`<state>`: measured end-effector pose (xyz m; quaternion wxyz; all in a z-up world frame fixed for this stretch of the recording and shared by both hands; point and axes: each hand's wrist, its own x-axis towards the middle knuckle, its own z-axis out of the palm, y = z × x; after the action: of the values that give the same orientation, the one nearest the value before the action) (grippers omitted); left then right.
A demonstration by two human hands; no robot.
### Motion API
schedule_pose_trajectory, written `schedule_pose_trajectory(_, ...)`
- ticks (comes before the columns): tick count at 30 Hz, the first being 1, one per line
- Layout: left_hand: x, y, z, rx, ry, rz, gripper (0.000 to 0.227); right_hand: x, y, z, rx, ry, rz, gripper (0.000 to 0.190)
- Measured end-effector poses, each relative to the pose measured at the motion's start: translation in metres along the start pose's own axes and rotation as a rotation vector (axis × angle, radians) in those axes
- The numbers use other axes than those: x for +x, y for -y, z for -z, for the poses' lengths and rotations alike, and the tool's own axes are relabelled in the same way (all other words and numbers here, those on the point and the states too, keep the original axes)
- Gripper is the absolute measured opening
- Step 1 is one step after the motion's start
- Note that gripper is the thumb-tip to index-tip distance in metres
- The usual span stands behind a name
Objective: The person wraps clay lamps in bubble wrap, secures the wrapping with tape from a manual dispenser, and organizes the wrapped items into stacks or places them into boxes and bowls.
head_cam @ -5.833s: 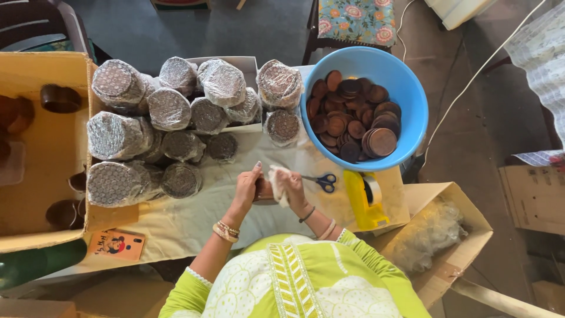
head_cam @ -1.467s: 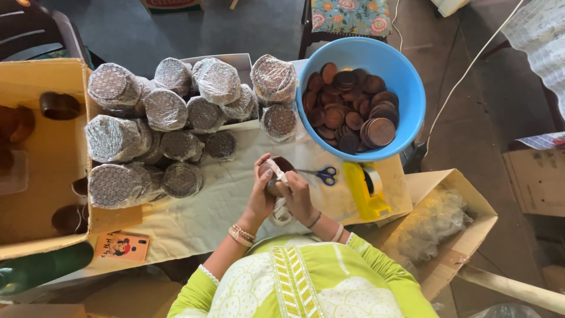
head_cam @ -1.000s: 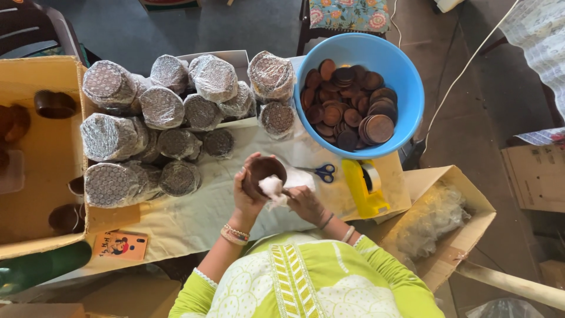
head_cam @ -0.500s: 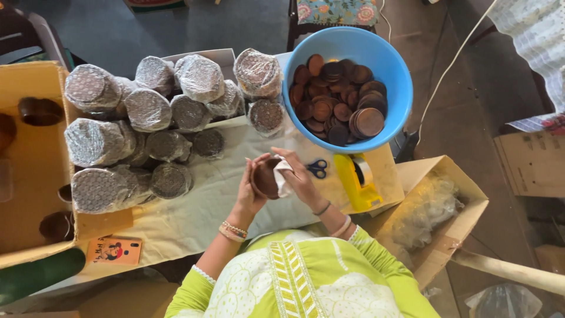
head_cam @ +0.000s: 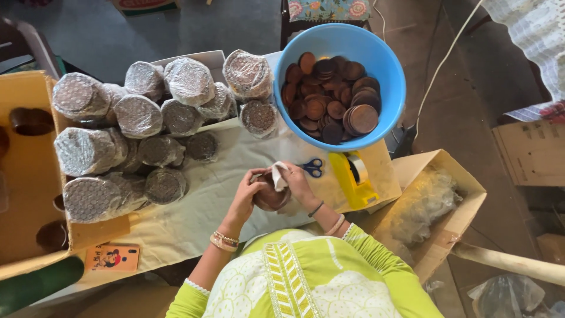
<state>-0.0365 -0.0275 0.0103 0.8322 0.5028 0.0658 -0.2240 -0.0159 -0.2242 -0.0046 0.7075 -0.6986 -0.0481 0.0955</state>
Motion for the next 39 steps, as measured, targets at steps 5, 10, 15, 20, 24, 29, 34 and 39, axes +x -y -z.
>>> schedule_pose_trajectory(5, 0.019, 0.054, 0.037, -0.081, -0.148, -0.147, 0.038, -0.025, -0.145, 0.01, 0.425, 0.012, -0.179, 0.037)
schedule_pose_trajectory(10, 0.02, 0.048, 0.055, 0.033, -0.24, -0.214, 0.041, -0.039, -0.091, 0.035, -0.338, 0.004, -0.146, 0.035)
schedule_pose_trajectory(15, 0.038, 0.041, 0.08, 0.223, -0.405, -0.076, 0.047, -0.027, -0.042, 0.075, -0.912, -0.245, 0.153, 0.048)
schedule_pose_trajectory(20, 0.055, 0.063, 0.118, 0.317, -0.444, -0.095, 0.051, -0.026, -0.071, 0.088, -1.113, -0.16, 0.287, 0.059)
schedule_pose_trajectory(24, 0.058, 0.069, 0.133, 0.482, -0.466, -0.162, 0.058, -0.029, -0.089, 0.092, -1.136, -0.168, 0.336, 0.062)
schedule_pose_trajectory(29, 0.052, 0.081, 0.149, 0.855, -0.574, -0.287, 0.072, -0.029, -0.091, 0.092, -1.115, -0.194, 0.287, 0.062)
schedule_pose_trajectory(34, 0.035, 0.042, 0.089, 1.145, -0.661, -0.411, 0.071, -0.031, -0.096, 0.092, -1.093, -0.201, 0.258, 0.061)
schedule_pose_trajectory(39, 0.039, -0.009, -0.001, 1.202, -0.462, -0.6, 0.033, -0.032, -0.1, 0.092, -1.13, -0.154, 0.189, 0.06)
